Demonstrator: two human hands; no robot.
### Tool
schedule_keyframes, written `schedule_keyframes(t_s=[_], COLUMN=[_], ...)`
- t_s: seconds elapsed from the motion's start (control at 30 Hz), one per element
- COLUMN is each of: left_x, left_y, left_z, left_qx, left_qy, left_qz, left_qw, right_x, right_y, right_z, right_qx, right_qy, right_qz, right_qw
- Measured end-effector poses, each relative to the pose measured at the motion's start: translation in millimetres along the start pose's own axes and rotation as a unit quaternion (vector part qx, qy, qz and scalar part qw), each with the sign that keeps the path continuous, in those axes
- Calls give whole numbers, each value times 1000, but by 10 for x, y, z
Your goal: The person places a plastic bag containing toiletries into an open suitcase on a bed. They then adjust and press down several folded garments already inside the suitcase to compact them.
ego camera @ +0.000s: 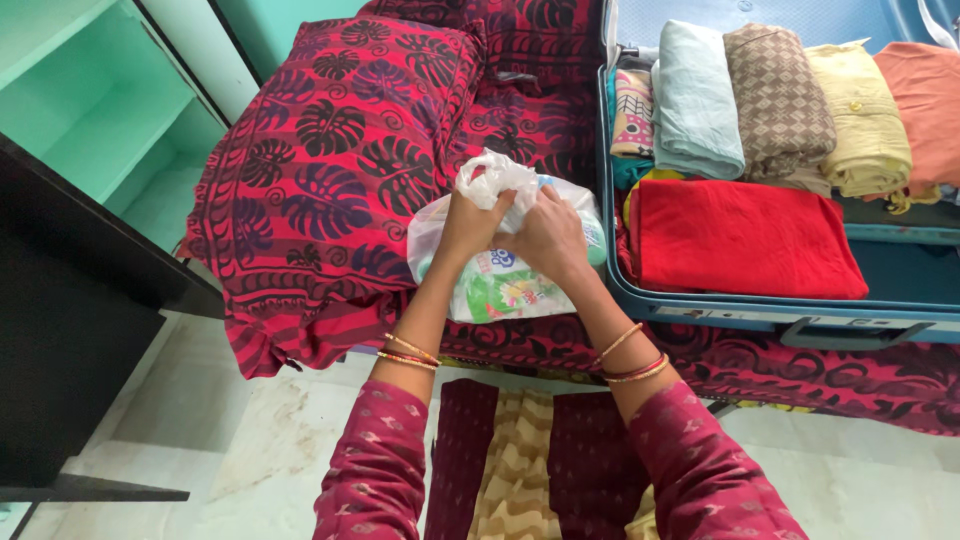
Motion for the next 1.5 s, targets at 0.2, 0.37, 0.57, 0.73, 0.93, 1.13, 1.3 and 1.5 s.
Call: schedule_keyframes(t_s=[0.2,0.37,0.57,0.73,0.93,1.13,1.3,1.5], left_x=[-19,-70,-180,-141,-22,-27,-96,-125], left_y=[-66,-85,-378,-660,-775,-1026,-904,-620], left_z=[99,396,587,304,91,409,609,564], left_qx=[-2,39,-59,-62,-28,58,30,-33], left_qy=[53,103,298,270,226,267,229,245], left_qz=[30,19,20,3,17,13,-24,10], left_qw=[998,994,953,961,974,962,973,969], right_x=[192,324,334,283,330,278,166,212], right_y=[97,161,119,86,5,-430,-427,-81], right_z=[235,400,425,354,444,284,184,245], right_qx=[37,30,62,30,37,-46,-82,-9], right_qy=[52,54,34,56,51,109,94,32], right_qz=[-48,-41,-51,-21,-9,68,124,49], right_qw=[997,997,996,998,998,991,984,998])
Point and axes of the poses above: each hand's wrist, its own y-axis towards the middle knuckle, its own x-axis out of the palm, z = x × y, the point moved 5 cm from there along y, towards the middle knuckle, and after that the axes turned 12 degrees about -z, right-handed, at the moved point
